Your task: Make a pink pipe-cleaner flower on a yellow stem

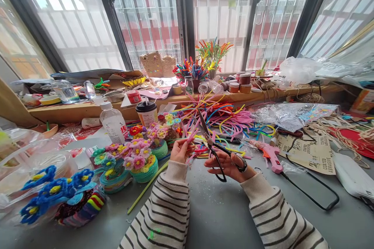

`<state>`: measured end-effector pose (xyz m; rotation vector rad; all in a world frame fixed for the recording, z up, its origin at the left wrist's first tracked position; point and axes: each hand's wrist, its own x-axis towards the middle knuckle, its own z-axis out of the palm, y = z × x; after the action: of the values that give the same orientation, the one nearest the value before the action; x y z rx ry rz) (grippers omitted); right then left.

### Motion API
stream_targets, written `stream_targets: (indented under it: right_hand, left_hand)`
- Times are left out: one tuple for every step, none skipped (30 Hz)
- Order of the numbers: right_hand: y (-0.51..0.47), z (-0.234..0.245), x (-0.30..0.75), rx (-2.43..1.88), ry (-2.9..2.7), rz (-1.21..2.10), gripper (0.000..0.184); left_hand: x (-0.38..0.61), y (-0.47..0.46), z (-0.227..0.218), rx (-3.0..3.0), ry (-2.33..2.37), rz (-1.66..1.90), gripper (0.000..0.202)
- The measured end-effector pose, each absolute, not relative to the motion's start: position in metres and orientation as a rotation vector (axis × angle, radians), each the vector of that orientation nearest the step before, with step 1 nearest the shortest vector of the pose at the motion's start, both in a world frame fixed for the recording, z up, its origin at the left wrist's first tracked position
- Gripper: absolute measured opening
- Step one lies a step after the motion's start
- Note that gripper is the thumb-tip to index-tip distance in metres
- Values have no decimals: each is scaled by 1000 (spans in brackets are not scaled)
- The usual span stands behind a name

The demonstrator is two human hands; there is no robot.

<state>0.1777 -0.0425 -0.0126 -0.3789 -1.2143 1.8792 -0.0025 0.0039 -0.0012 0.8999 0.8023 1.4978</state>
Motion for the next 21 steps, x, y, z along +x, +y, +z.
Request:
stream_targets:
  right_hand:
    - [-42, -13, 178, -379, -1194, 1856, 53]
    - [-41, -12, 179, -379, -1172, 1832, 52]
    - [-41, -12, 180, -379, -1151, 1808, 52]
    - [-40, -11, 181, -382, -1134, 1785, 51]
    - [-40, -10, 182, -390, -1123, 1763, 51]
    - [-40, -9, 183, -405, -1116, 1741, 52]
    - [-40, -7, 185, -425, -1114, 1716, 53]
    - [-41, -5, 186, -447, -1115, 1694, 54]
    - [-41, -4, 187, -469, -1118, 1672, 54]
    - [-42, -3, 187, -484, -1125, 1656, 55]
    - [-43, -2, 187, -492, -1133, 1646, 56]
    - [-43, -1, 187, -492, -1141, 1641, 56]
    - [-44, -1, 187, -487, -1145, 1636, 57]
    - [-44, -2, 186, -479, -1146, 1633, 58]
    - [-45, -2, 186, -470, -1143, 1631, 58]
    - [-44, -3, 185, -460, -1133, 1627, 59]
    - [-44, -3, 184, -453, -1120, 1624, 59]
    - [-44, -4, 183, -445, -1106, 1623, 58]
    - [-44, -5, 182, -434, -1089, 1625, 58]
    - [-44, -5, 181, -420, -1073, 1630, 57]
    - [-43, -6, 180, -403, -1058, 1639, 55]
  left_hand:
    - [-1, 3, -1, 924, 815, 1481, 27]
    - [1, 2, -2, 942, 833, 1468, 27]
    - [2, 2, -2, 954, 852, 1454, 28]
    - [2, 1, -1, 961, 871, 1429, 28]
    - [2, 1, -1, 963, 886, 1398, 28]
    - [2, 1, 0, 964, 899, 1365, 28]
    - [2, 1, 0, 969, 910, 1334, 28]
    - [2, 0, 1, 979, 918, 1311, 28]
    - [3, 0, 1, 993, 924, 1305, 28]
    - [3, -1, 2, 1007, 929, 1316, 28]
    - [4, -1, 1, 1022, 939, 1332, 28]
    - [5, -1, 1, 1040, 959, 1342, 27]
    - [5, -1, -1, 1064, 989, 1344, 25]
    - [5, 0, -2, 1102, 1025, 1336, 22]
    - [5, 1, -4, 1157, 1063, 1322, 18]
    - [5, 2, -7, 1227, 1095, 1305, 15]
    - [5, 3, -9, 1310, 1118, 1291, 12]
    - [5, 3, -11, 1393, 1137, 1285, 9]
    - [5, 4, -14, 1470, 1151, 1285, 7]
    - [5, 4, -16, 1533, 1168, 1302, 4]
    - [6, 4, -17, 1579, 1187, 1341, 1]
